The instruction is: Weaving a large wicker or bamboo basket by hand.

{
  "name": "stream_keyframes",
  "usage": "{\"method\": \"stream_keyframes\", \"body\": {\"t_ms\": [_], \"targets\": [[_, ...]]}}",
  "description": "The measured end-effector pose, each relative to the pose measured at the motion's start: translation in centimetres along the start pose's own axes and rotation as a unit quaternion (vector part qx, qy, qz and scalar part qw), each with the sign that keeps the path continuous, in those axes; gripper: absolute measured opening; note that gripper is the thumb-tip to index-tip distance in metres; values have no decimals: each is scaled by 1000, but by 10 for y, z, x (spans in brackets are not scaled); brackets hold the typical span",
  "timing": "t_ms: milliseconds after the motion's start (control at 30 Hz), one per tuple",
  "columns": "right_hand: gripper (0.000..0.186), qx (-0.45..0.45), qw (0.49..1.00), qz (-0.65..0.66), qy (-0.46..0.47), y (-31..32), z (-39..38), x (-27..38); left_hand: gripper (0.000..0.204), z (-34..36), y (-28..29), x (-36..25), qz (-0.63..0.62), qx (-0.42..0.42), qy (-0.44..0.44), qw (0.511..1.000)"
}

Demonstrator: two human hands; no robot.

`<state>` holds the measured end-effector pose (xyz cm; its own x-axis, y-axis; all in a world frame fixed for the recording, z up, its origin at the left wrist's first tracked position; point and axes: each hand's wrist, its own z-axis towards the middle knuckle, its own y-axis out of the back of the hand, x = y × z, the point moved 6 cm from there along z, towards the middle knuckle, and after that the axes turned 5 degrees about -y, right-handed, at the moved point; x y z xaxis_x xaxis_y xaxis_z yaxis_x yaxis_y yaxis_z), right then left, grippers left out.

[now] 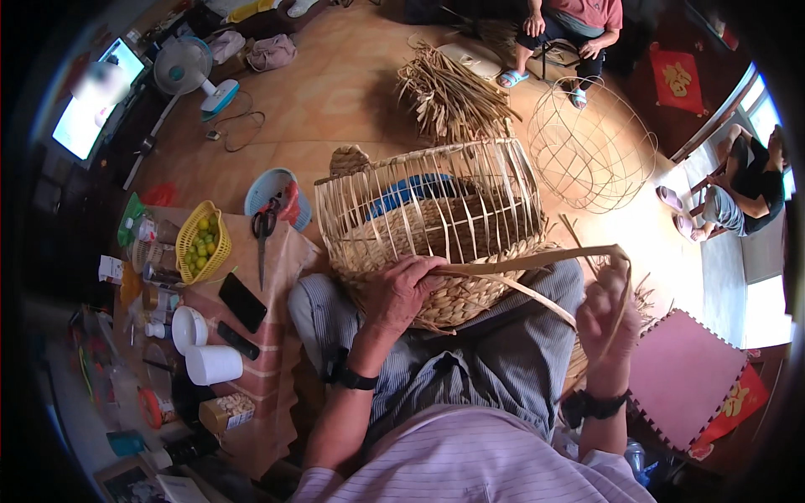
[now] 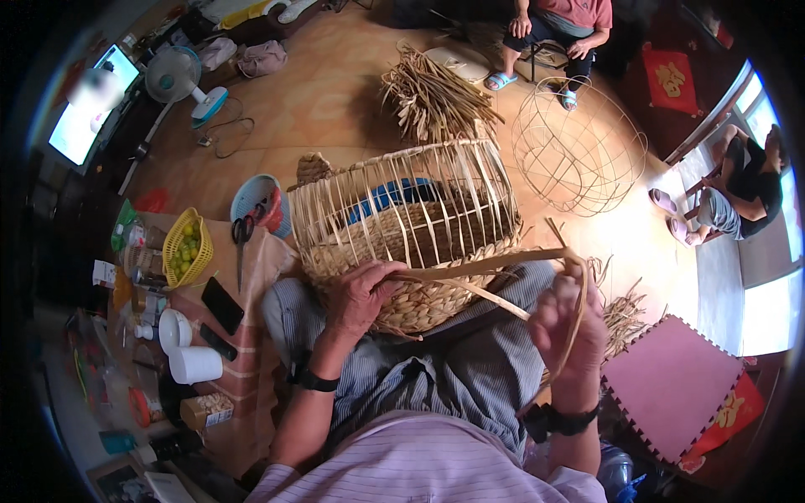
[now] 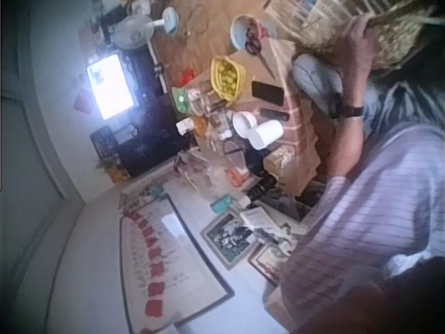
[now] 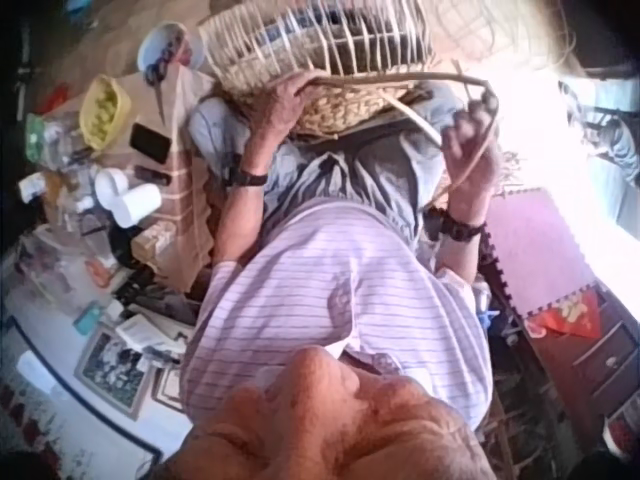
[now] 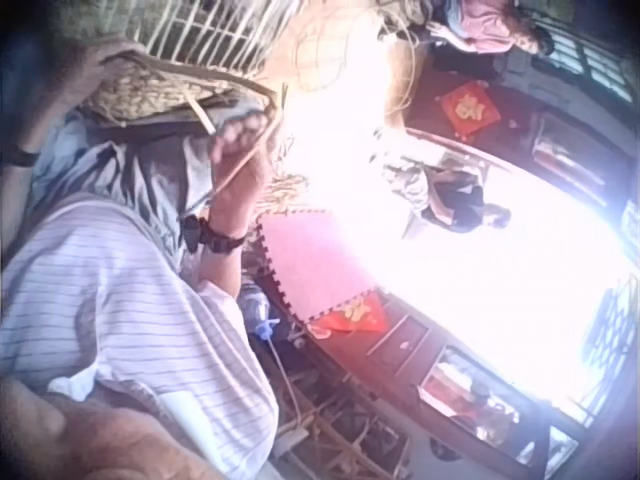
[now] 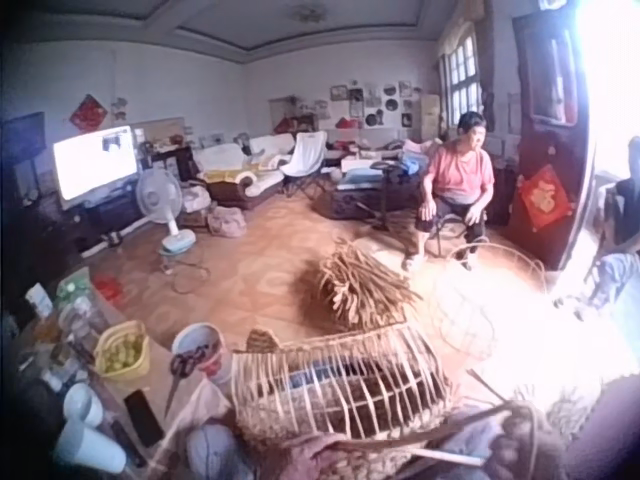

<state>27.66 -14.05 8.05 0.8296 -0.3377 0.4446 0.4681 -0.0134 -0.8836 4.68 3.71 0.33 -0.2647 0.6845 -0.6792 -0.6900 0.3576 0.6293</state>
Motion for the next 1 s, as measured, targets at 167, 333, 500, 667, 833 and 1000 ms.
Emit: {"method": "stream_keyframes", "body": {"t_ms": [167, 333, 500, 667, 833, 1000], "targets": [[55, -82, 832, -541, -91, 54, 36, -79, 19, 3, -2, -1, -1, -41, 24, 999], [54, -15, 706, -708, -25, 17, 72, -112, 17, 4, -1, 2, -9, -30, 77, 997], [35, -44, 690, -722, -38, 26, 97, -118, 23, 1, -4, 7, 4, -22, 70, 997], [23, -22, 700, -713, -31, 23, 116, -121, 60, -8, -10, -15, 128, -3, -17, 992], [22, 76, 646, -754, 89, -15, 127, -129, 76, -20, -27, -25, 220, 41, -25, 974], [17, 180, 540, -813, 123, -37, 136, -137, 81, -19, -34, -24, 344, 118, -9, 931]]}}
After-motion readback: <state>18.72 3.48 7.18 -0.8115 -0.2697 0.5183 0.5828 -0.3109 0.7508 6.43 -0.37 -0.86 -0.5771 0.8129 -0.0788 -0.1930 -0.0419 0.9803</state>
